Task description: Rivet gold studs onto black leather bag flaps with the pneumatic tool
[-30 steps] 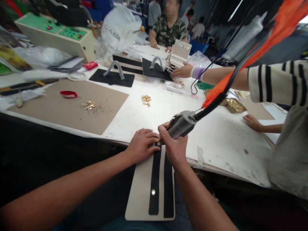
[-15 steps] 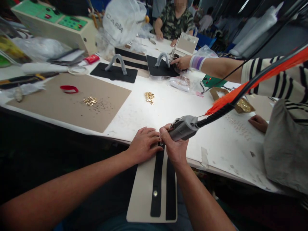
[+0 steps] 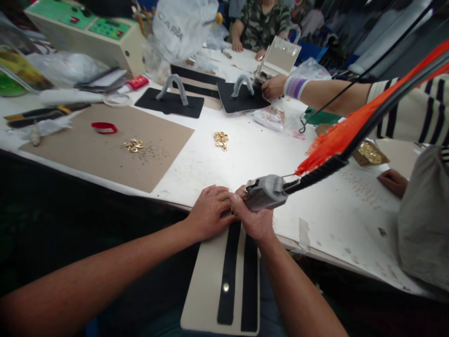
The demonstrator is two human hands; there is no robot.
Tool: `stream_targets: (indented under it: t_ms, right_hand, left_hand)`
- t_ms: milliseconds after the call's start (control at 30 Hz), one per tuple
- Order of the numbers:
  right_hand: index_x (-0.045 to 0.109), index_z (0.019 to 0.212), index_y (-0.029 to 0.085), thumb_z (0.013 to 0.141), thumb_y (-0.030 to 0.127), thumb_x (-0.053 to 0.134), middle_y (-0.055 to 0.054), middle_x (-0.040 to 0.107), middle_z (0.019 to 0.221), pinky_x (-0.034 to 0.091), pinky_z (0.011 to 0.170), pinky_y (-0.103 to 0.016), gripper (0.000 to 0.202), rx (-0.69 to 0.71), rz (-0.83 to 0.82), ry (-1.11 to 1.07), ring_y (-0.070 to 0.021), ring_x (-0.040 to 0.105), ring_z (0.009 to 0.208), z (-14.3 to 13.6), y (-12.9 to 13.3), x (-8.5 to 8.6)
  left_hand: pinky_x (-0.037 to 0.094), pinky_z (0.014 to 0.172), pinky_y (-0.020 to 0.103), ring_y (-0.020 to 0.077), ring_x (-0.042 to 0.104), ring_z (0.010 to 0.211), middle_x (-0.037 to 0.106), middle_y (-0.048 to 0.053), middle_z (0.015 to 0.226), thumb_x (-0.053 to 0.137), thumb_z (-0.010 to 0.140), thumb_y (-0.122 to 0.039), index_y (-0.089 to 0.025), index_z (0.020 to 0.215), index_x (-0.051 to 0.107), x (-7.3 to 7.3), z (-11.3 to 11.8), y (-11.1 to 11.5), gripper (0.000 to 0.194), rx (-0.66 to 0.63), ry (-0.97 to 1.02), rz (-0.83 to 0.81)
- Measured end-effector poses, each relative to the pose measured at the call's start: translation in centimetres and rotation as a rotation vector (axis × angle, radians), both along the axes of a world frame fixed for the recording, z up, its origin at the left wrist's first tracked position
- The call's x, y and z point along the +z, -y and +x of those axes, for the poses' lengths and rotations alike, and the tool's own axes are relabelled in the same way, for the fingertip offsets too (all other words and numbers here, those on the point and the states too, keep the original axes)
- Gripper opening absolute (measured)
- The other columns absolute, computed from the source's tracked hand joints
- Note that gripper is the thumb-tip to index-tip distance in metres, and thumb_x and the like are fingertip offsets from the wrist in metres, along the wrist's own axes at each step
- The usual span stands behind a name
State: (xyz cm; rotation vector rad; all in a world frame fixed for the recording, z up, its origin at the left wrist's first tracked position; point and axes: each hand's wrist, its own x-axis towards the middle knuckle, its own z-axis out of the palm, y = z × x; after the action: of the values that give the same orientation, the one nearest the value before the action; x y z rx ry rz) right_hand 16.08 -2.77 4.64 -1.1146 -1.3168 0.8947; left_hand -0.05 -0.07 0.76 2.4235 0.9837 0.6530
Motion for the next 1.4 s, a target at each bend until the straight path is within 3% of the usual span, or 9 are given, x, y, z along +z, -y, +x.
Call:
stream_targets:
  t_ms: [267, 433, 567, 667, 833, 933, 1100, 1233, 1400]
  right_hand:
    - [0.051, 0.074, 0.024, 0.095, 0.038, 0.072, 0.007, 0.048, 0.057, 0.046, 0.053, -0.03, 0.034, 0.015, 0.043, -0.167, -0.0129, 0.05, 0.05, -0.2, 0.0, -0.1]
    - [0.061, 0.076, 0.021, 0.09, 0.044, 0.076, 0.002, 0.061, 0.063, 0.052, 0.057, -0.03, 0.031, -0.083, -0.028, -0.027, -0.0153, 0.058, 0.056, -1.0, 0.1, 0.6]
    - [0.075, 0.094, 0.019, 0.082, 0.047, 0.083, -0.005, 0.075, 0.082, 0.059, 0.066, -0.034, 0.032, -0.047, -0.09, 0.095, -0.0223, 0.071, 0.072, -1.7, 0.2, 2.3]
    - [0.077, 0.096, 0.018, 0.081, 0.052, 0.082, -0.006, 0.076, 0.082, 0.06, 0.068, -0.035, 0.037, -0.004, -0.04, 0.084, -0.0239, 0.073, 0.073, -1.9, 0.4, 4.2]
    - [0.075, 0.105, 0.019, 0.083, 0.065, 0.075, -0.005, 0.074, 0.079, 0.056, 0.064, -0.037, 0.051, -0.283, -0.056, 0.194, -0.0246, 0.068, 0.067, 0.3, 1.3, 6.8]
    - [0.07, 0.124, 0.022, 0.088, 0.062, 0.067, -0.007, 0.077, 0.1, 0.057, 0.08, -0.043, 0.054, -0.374, -0.141, 0.478, -0.0304, 0.073, 0.087, 3.3, 2.5, 5.7]
    - [0.045, 0.157, 0.02, 0.093, 0.041, 0.048, -0.014, 0.065, 0.143, 0.05, 0.106, -0.048, 0.068, -0.415, -0.243, 0.714, -0.0344, 0.066, 0.126, 8.4, 5.1, 0.3]
    - [0.04, 0.16, 0.015, 0.095, 0.047, 0.044, -0.017, 0.062, 0.146, 0.049, 0.109, -0.048, 0.073, -0.466, -0.27, 0.748, -0.0351, 0.063, 0.132, 10.1, 6.3, -1.9]
    - [0.038, 0.162, 0.014, 0.096, 0.054, 0.052, -0.019, 0.071, 0.131, 0.053, 0.101, -0.05, 0.078, -0.548, -0.399, 0.72, -0.0359, 0.072, 0.114, 11.0, 8.0, -1.9]
  left_hand:
    - [0.031, 0.116, 0.053, 0.0302, 0.053, 0.136, 0.072, -0.004, 0.134, 0.075, 0.092, -0.041, -0.035, 0.112, 0.078, 0.3, 0.0, -0.1, 0.021, -0.003, -0.01, -0.029]
    - [0.035, 0.116, 0.054, 0.0302, 0.055, 0.133, 0.072, 0.0, 0.135, 0.075, 0.091, -0.04, -0.033, 0.113, 0.077, 0.3, -0.1, 0.1, 0.023, 0.012, -0.001, -0.021]
    - [0.04, 0.116, 0.055, 0.0325, 0.058, 0.13, 0.071, 0.006, 0.134, 0.078, 0.085, -0.032, -0.03, 0.126, 0.073, 0.5, -0.1, 0.2, 0.041, 0.082, 0.045, -0.031]
    - [0.044, 0.114, 0.053, 0.0321, 0.061, 0.125, 0.073, 0.004, 0.129, 0.081, 0.084, -0.033, -0.033, 0.124, 0.074, 0.6, -0.3, 0.0, 0.041, 0.09, 0.073, -0.037]
    - [0.041, 0.116, 0.056, 0.0332, 0.06, 0.13, 0.076, 0.0, 0.13, 0.089, 0.078, -0.034, -0.035, 0.113, 0.08, 0.8, -0.6, 0.2, 0.036, 0.055, 0.04, -0.052]
    - [0.042, 0.116, 0.059, 0.0339, 0.06, 0.13, 0.076, 0.001, 0.13, 0.088, 0.079, -0.032, -0.034, 0.115, 0.081, 0.9, -0.7, 0.3, 0.036, 0.074, 0.042, -0.041]
    - [0.044, 0.117, 0.058, 0.0349, 0.062, 0.129, 0.078, 0.002, 0.128, 0.088, 0.078, -0.033, -0.034, 0.116, 0.082, 0.5, -0.7, 0.4, 0.038, 0.088, 0.061, 0.004]
    - [0.047, 0.115, 0.055, 0.0329, 0.063, 0.127, 0.077, 0.004, 0.128, 0.087, 0.078, -0.031, -0.031, 0.117, 0.08, 0.3, -0.5, 0.6, 0.039, 0.115, 0.08, 0.085]
    - [0.048, 0.107, 0.049, 0.0306, 0.062, 0.122, 0.073, 0.007, 0.125, 0.088, 0.079, -0.034, -0.026, 0.116, 0.073, 0.9, -0.2, 1.6, 0.041, 0.172, 0.049, 0.176]
